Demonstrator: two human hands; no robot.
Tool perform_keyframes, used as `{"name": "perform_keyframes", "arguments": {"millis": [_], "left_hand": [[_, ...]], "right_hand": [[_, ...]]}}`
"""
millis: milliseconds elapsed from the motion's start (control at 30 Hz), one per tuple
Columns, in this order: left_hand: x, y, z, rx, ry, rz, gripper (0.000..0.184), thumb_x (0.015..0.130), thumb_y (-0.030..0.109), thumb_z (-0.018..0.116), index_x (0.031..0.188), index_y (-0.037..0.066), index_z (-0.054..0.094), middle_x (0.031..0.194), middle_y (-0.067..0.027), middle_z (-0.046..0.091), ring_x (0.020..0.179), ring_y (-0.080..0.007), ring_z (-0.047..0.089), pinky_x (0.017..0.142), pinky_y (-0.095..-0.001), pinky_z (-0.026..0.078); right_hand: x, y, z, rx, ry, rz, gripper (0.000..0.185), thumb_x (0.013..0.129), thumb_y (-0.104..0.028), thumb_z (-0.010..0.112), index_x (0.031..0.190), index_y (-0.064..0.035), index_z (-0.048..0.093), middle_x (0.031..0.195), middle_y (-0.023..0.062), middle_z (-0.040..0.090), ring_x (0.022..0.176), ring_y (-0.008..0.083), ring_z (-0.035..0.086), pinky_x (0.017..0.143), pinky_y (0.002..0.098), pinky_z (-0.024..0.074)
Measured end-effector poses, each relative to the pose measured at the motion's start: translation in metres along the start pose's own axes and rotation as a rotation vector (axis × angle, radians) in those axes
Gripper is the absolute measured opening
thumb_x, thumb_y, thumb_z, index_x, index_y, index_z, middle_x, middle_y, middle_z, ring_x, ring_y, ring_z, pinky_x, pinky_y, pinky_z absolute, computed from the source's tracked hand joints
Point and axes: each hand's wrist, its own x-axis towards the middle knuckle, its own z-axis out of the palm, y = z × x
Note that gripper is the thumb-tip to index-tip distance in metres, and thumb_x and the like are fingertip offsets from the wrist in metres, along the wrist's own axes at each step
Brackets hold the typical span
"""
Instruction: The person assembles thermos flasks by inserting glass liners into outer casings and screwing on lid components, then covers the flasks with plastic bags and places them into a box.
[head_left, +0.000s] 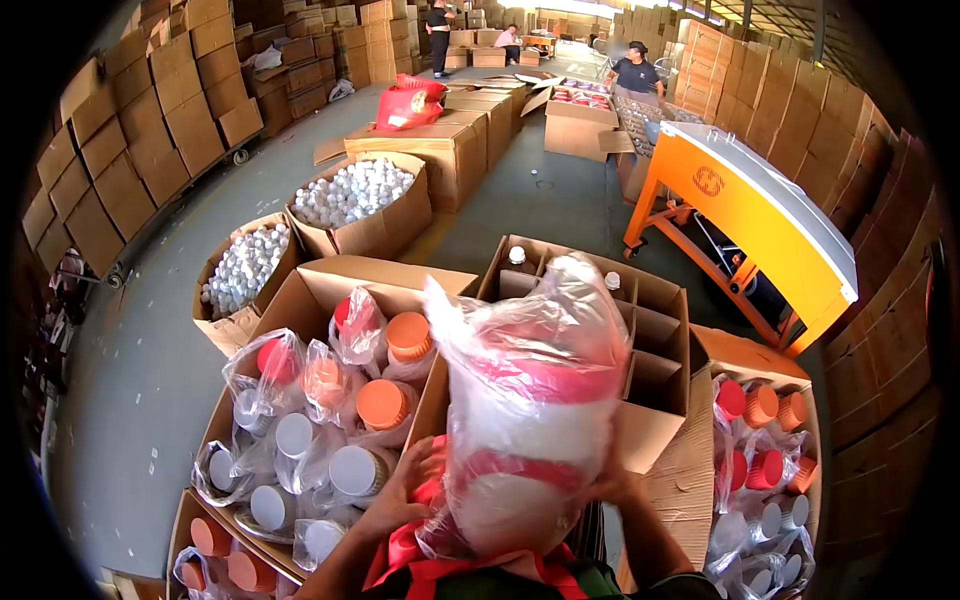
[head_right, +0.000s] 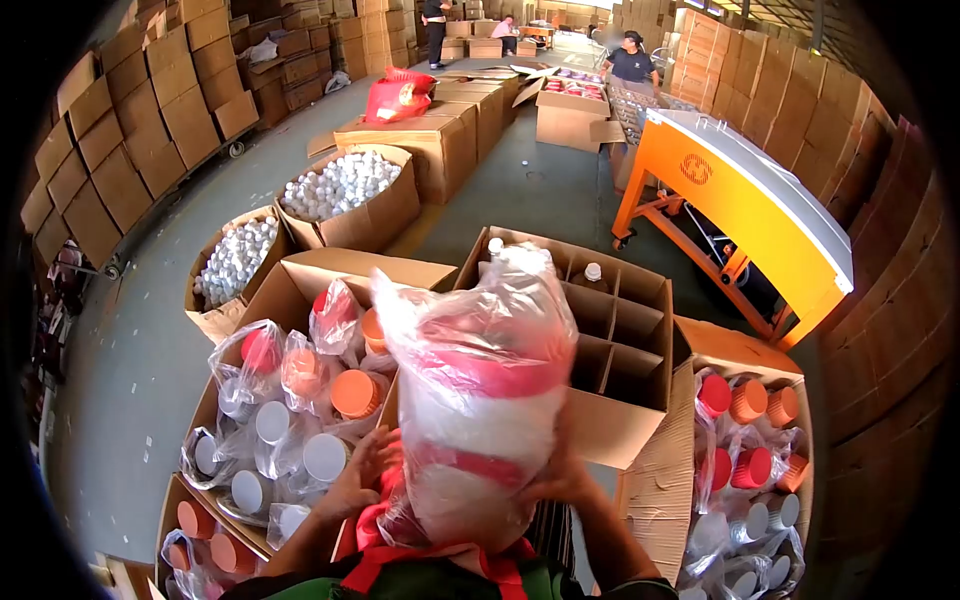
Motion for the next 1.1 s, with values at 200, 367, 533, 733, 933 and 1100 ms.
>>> {"name": "perform_keyframes", "arguments": {"millis": [200, 367, 533, 733, 933, 1100], "left_hand": [[0.078, -0.028, 0.02, -0.102, 0.288, -0.08, 0.075, 0.084, 0.032, 0.062, 0.141, 0.003, 0.023, 0.135, -0.0128, 0.037, 0.125, -0.0224, 0.036, 0.103, -0.0349, 0.031], [0.09, 0.003, 0.026, 0.129, -0.093, 0.066, 0.098, 0.081, 0.036, 0.067, 0.146, 0.003, 0.001, 0.15, -0.0143, 0.014, 0.136, -0.0235, 0.02, 0.11, -0.0351, 0.02], [0.05, -0.009, 0.029, 1.112, 0.182, 0.411, 0.09, 0.067, 0.033, 0.076, 0.137, 0.0, 0.028, 0.137, -0.0244, 0.029, 0.128, -0.037, 0.027, 0.108, -0.0446, 0.022], [0.068, 0.01, -0.098, 1.062, 0.818, 0.313, 0.061, 0.072, 0.032, 0.067, 0.119, 0.002, 0.045, 0.112, -0.022, 0.047, 0.099, -0.036, 0.044, 0.089, -0.0436, 0.036], [0.064, 0.048, -0.291, 1.35, 1.111, -0.139, 0.039, 0.076, 0.032, 0.058, 0.102, 0.003, 0.062, 0.088, -0.0196, 0.064, 0.07, -0.0349, 0.061, 0.071, -0.0426, 0.049], [0.062, 0.077, -0.315, 1.314, 1.443, -0.125, 0.05, 0.076, 0.019, 0.051, 0.124, 0.004, 0.05, 0.107, -0.023, 0.061, 0.09, -0.0349, 0.063, 0.08, -0.0428, 0.05]], "right_hand": [[0.0, 0.011, 0.027, -0.112, 0.094, 0.503, 0.097, 0.076, -0.023, 0.061, 0.147, -0.0053, -0.003, 0.152, 0.0144, 0.011, 0.138, 0.0253, 0.016, 0.109, 0.0319, 0.0178], [0.058, -0.009, 0.022, 0.161, 0.218, 0.423, 0.084, 0.081, -0.026, 0.058, 0.145, -0.0047, 0.007, 0.146, 0.013, 0.023, 0.132, 0.0237, 0.026, 0.106, 0.0319, 0.0245], [0.122, 0.017, 0.057, 0.625, 0.012, 0.393, 0.073, 0.086, -0.03, 0.055, 0.142, -0.0041, 0.018, 0.139, 0.0117, 0.034, 0.125, 0.022, 0.036, 0.103, 0.032, 0.0313], [0.185, 0.052, 0.122, 0.852, -0.383, 0.399, 0.061, 0.092, -0.034, 0.052, 0.14, -0.0034, 0.031, 0.132, 0.0101, 0.048, 0.118, 0.02, 0.048, 0.099, 0.032, 0.0393], [0.14, 0.058, 0.106, 0.185, -0.69, 0.593, 0.034, 0.09, -0.029, 0.055, 0.097, 0.0027, 0.063, 0.098, 0.009, 0.065, 0.088, 0.0151, 0.058, 0.082, 0.0306, 0.0461], [0.04, 0.027, 0.096, -0.757, -1.204, 0.578, 0.034, 0.084, -0.037, 0.053, 0.096, -0.0077, 0.065, 0.084, 0.0185, 0.064, 0.08, 0.0364, 0.062, 0.07, 0.0426, 0.0497]]}}
